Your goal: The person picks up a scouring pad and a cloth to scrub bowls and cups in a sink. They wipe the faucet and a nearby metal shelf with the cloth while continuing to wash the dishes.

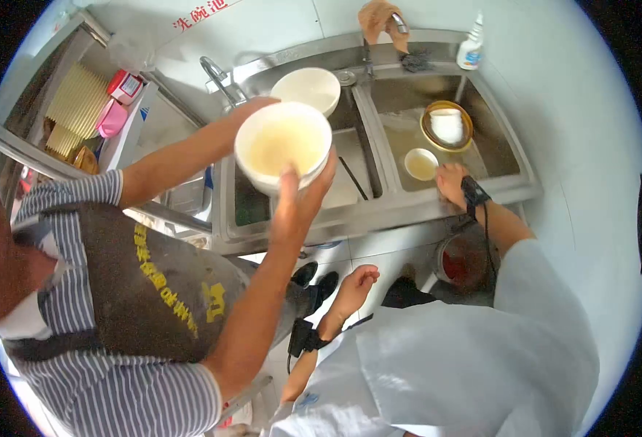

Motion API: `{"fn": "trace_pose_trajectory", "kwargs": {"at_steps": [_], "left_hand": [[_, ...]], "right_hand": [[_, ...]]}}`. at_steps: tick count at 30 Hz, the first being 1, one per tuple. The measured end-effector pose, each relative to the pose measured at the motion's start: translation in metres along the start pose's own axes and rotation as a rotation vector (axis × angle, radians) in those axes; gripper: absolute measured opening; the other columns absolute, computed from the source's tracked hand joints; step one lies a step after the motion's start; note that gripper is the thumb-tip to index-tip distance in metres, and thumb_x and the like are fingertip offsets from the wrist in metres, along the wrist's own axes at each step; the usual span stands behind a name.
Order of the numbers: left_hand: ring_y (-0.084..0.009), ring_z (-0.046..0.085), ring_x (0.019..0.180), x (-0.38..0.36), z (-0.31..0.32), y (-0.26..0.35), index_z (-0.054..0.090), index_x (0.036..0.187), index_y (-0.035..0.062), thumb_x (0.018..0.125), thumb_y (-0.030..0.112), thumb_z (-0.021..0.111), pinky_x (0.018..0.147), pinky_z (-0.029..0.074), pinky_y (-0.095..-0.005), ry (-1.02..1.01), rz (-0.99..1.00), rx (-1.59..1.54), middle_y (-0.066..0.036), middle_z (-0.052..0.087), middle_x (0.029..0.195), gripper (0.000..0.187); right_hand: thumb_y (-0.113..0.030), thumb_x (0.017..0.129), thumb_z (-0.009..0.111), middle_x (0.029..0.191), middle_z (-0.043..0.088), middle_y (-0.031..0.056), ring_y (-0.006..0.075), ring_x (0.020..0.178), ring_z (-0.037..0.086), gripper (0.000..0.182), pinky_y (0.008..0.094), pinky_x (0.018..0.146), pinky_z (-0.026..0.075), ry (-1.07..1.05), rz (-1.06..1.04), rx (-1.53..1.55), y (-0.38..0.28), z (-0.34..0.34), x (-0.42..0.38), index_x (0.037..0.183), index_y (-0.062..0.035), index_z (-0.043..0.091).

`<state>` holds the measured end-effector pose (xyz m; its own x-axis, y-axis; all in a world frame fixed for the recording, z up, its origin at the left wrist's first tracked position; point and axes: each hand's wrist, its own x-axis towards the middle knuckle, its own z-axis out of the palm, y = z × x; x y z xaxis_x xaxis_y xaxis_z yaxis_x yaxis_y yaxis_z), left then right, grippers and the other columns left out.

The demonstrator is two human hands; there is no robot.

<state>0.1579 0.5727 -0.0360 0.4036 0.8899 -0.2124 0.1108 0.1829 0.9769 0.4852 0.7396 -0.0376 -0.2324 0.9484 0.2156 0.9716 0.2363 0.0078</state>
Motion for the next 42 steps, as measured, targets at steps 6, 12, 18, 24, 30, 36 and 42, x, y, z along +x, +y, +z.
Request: {"fn": "trace_pose_trajectory", "kwargs": {"at_steps": [6, 12, 18, 24, 30, 36, 42], "left_hand": [[-0.0159, 0.055, 0.082, -0.101, -0.041, -0.018, 0.047, 0.1, 0.0008, 0.082, 0.0, 0.041, 0.075, 0.043, -0.0262, -0.181, -0.021, 0.162, -0.009, 0.057, 0.09, 0.019], [-0.0169, 0.055, 0.082, -0.127, -0.006, -0.048, 0.048, 0.1, -0.0025, 0.08, 0.0, 0.042, 0.075, 0.044, -0.0277, -0.43, -0.058, 0.083, -0.011, 0.057, 0.088, 0.02], [-0.0136, 0.054, 0.072, -0.13, 0.041, -0.099, 0.049, 0.095, -0.0041, 0.078, -0.002, 0.041, 0.069, 0.044, -0.0238, -0.62, -0.164, 0.122, -0.009, 0.057, 0.08, 0.019], [-0.0166, 0.055, 0.076, -0.164, 0.105, -0.112, 0.049, 0.098, -0.0041, 0.08, 0.0, 0.041, 0.073, 0.044, -0.0265, -0.89, -0.181, 0.245, -0.011, 0.058, 0.084, 0.02], [-0.0134, 0.055, 0.073, -0.233, 0.131, -0.109, 0.05, 0.097, -0.0008, 0.08, 0.002, 0.042, 0.062, 0.041, -0.022, -0.943, -0.219, 0.225, -0.009, 0.058, 0.084, 0.02], [-0.0137, 0.055, 0.073, -0.3, 0.113, -0.096, 0.049, 0.097, -0.0002, 0.079, 0.004, 0.043, 0.062, 0.042, -0.0218, -0.828, -0.297, 0.11, -0.008, 0.057, 0.083, 0.019], [-0.0132, 0.055, 0.072, -0.321, 0.098, -0.087, 0.049, 0.096, 0.0007, 0.079, 0.007, 0.046, 0.061, 0.042, -0.0215, -0.69, -0.344, 0.048, -0.007, 0.057, 0.082, 0.019]], "right_hand": [[-0.013, 0.08, 0.04, 0.08, 0.052, 0.0182, 0.0359, 0.077, 0.049, 0.016, 0.041, 0.069, 0.04, 0.523, 0.507, 0.477, -0.089, 0.004, -0.046, 0.084, -0.0022, 0.051], [-0.009, 0.078, 0.048, 0.065, 0.055, 0.0058, 0.0135, 0.058, 0.052, 0.008, 0.0266, 0.054, 0.042, 0.671, 0.92, 1.089, -0.205, -0.015, -0.144, 0.079, -0.0038, 0.053], [-0.01, 0.081, 0.044, 0.064, 0.05, 0.0003, 0.0061, 0.055, 0.046, 0.01, 0.02, 0.049, 0.039, 0.653, 1.1, 1.407, -0.247, -0.026, -0.261, 0.083, -0.0046, 0.053], [-0.009, 0.079, 0.045, 0.062, 0.05, 0.001, 0.0087, 0.054, 0.047, 0.01, 0.0222, 0.046, 0.038, 0.723, 1.36, 1.388, -0.279, -0.055, -0.384, 0.081, -0.0028, 0.053], [-0.01, 0.079, 0.044, 0.063, 0.051, 0.0015, 0.0089, 0.054, 0.046, 0.011, 0.0213, 0.048, 0.038, 0.772, 1.439, 1.506, -0.327, -0.115, -0.476, 0.084, -0.0029, 0.052], [-0.008, 0.079, 0.043, 0.063, 0.051, 0.0023, 0.0087, 0.054, 0.046, 0.011, 0.0215, 0.047, 0.038, 0.635, 1.361, 1.587, -0.399, -0.161, -0.53, 0.084, -0.0028, 0.052], [-0.009, 0.079, 0.047, 0.061, 0.049, 0.0023, 0.0076, 0.053, 0.044, 0.009, 0.0208, 0.047, 0.037, 0.539, 1.076, 1.73, -0.432, -0.16, -0.538, 0.08, -0.0019, 0.052]]}}
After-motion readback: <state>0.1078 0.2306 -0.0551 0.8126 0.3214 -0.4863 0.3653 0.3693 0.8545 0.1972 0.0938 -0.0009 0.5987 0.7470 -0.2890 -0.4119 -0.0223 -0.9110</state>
